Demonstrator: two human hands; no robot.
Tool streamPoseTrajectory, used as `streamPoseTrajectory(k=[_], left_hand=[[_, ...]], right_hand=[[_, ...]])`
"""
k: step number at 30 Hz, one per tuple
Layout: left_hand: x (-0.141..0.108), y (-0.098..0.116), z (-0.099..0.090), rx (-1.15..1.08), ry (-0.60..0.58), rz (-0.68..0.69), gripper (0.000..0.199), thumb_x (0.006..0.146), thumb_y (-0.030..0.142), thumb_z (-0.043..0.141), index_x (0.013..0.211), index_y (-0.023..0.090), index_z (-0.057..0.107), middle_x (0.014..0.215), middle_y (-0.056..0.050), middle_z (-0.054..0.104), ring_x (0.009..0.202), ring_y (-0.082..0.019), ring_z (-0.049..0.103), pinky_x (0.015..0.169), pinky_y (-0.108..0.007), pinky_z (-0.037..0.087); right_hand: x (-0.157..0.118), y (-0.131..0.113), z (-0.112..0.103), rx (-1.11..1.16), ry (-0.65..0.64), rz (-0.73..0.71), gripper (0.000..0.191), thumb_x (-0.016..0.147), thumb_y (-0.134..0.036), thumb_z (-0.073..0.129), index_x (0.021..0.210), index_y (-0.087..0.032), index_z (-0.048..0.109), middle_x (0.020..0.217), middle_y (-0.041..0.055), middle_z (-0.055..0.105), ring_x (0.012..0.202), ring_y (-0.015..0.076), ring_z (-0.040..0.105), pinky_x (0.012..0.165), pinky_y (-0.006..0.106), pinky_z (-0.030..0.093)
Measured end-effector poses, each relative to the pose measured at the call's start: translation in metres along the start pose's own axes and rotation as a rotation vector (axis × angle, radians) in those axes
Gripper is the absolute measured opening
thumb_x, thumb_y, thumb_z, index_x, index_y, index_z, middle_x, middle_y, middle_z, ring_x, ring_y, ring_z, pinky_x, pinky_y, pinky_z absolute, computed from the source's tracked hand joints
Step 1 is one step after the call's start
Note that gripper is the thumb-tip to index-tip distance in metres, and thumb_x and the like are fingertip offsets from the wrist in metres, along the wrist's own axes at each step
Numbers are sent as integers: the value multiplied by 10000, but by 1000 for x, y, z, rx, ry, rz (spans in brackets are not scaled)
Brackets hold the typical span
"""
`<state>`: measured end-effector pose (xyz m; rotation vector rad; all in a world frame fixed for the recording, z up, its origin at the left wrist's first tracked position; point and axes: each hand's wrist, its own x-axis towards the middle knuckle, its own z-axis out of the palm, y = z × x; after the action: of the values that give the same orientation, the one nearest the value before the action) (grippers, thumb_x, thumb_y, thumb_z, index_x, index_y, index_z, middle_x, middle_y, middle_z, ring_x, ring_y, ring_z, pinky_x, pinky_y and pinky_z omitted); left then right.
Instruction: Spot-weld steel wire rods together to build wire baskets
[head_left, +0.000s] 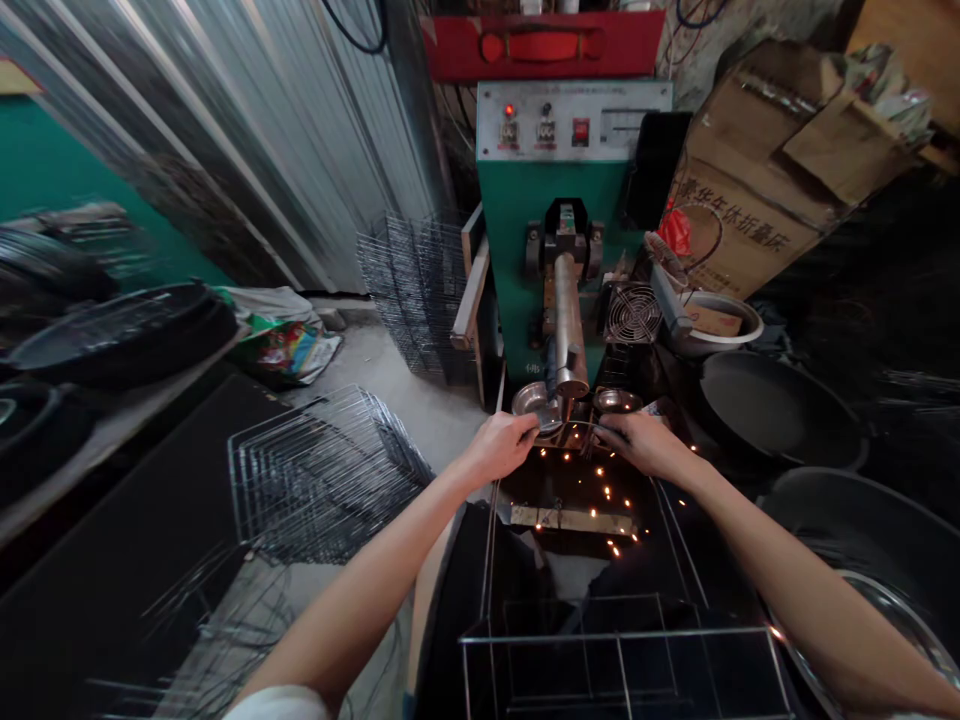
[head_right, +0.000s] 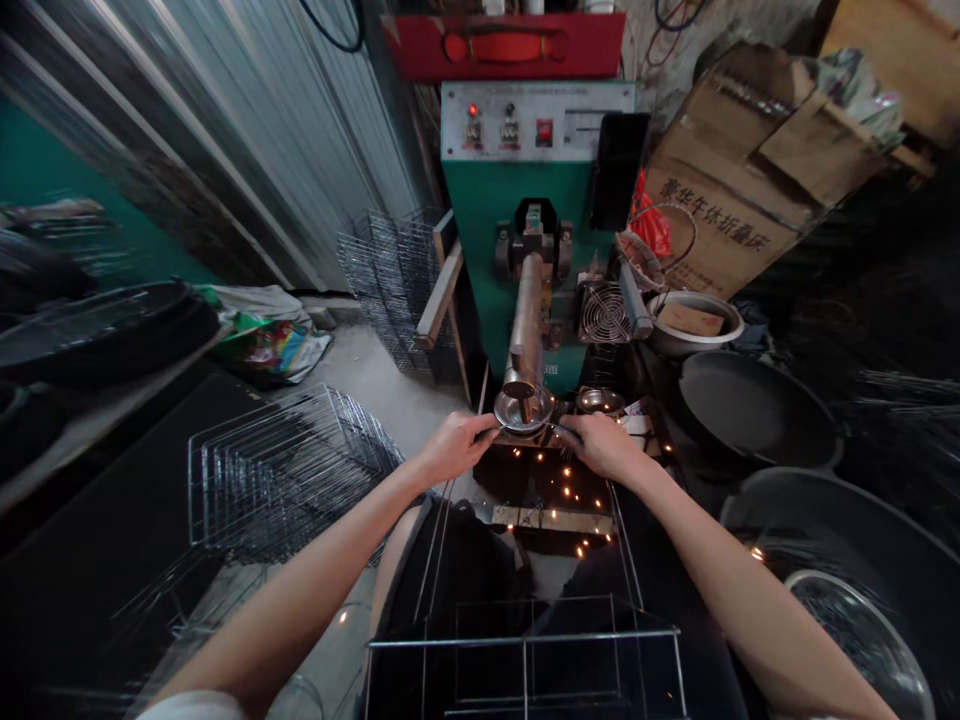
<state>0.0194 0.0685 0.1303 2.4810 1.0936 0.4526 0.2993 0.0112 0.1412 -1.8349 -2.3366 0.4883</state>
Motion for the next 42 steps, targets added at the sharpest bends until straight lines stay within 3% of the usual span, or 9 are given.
streamPoseTrajectory(k=[6,25,29,32,35,39,40,42], left_hand=[[2,2,-2,27,-9,-56,267,954,260,517,998,220,777,621,-9,650,550,-160,562,585,-257,364],[4,6,-8,-36,-20,-153,190,913,264,580,881,253,767,660,-4,675,645,-185,631,583,-259,346],[2,9,-1,-96,8,-176,177,901,276,596,871,242,767,667,-13,674,670,-201,634,611,-267,372],[-7,10,3,-189,11,-175,191,900,306,593,859,217,757,650,-7,658,659,-182,613,625,-260,399],[-36,4,0,-340,-19,-190,327,934,447,560,943,175,740,679,-14,672,655,-167,613,617,-246,443],[-123,-4,2,-531,-124,-275,633,949,687,424,1033,131,716,750,-76,726,650,-187,659,596,-273,512],[-151,-1,8,-594,-184,-295,683,917,748,437,1009,136,725,753,-88,736,657,-199,679,611,-290,537],[-204,11,30,-968,-430,-362,707,757,808,663,1052,170,745,869,-123,780,772,-256,740,718,-357,587]], right_hand=[[2,1,-3,39,-2,-27,361,1057,-453,447,934,-240,711,907,81,735,865,228,655,762,298,435],[7,6,-4,162,-20,-55,411,1029,-476,450,880,-211,726,823,71,730,767,213,630,731,306,465],[-2,1,0,147,32,15,395,1014,-470,469,872,-206,726,851,93,743,793,226,670,715,301,476],[-28,-3,9,308,-32,138,438,995,-551,471,937,-199,724,711,58,707,614,210,671,604,289,477],[-70,2,19,407,-23,220,482,959,-605,486,962,-190,730,667,44,702,541,208,655,553,290,469],[-135,29,24,341,235,307,516,937,-617,469,890,-191,757,820,90,776,762,269,721,661,321,497],[-150,36,23,337,281,355,526,929,-633,470,874,-195,757,820,87,778,776,274,723,666,324,495],[-173,47,21,339,344,454,536,906,-662,483,851,-203,754,771,75,768,741,269,716,642,322,483]])
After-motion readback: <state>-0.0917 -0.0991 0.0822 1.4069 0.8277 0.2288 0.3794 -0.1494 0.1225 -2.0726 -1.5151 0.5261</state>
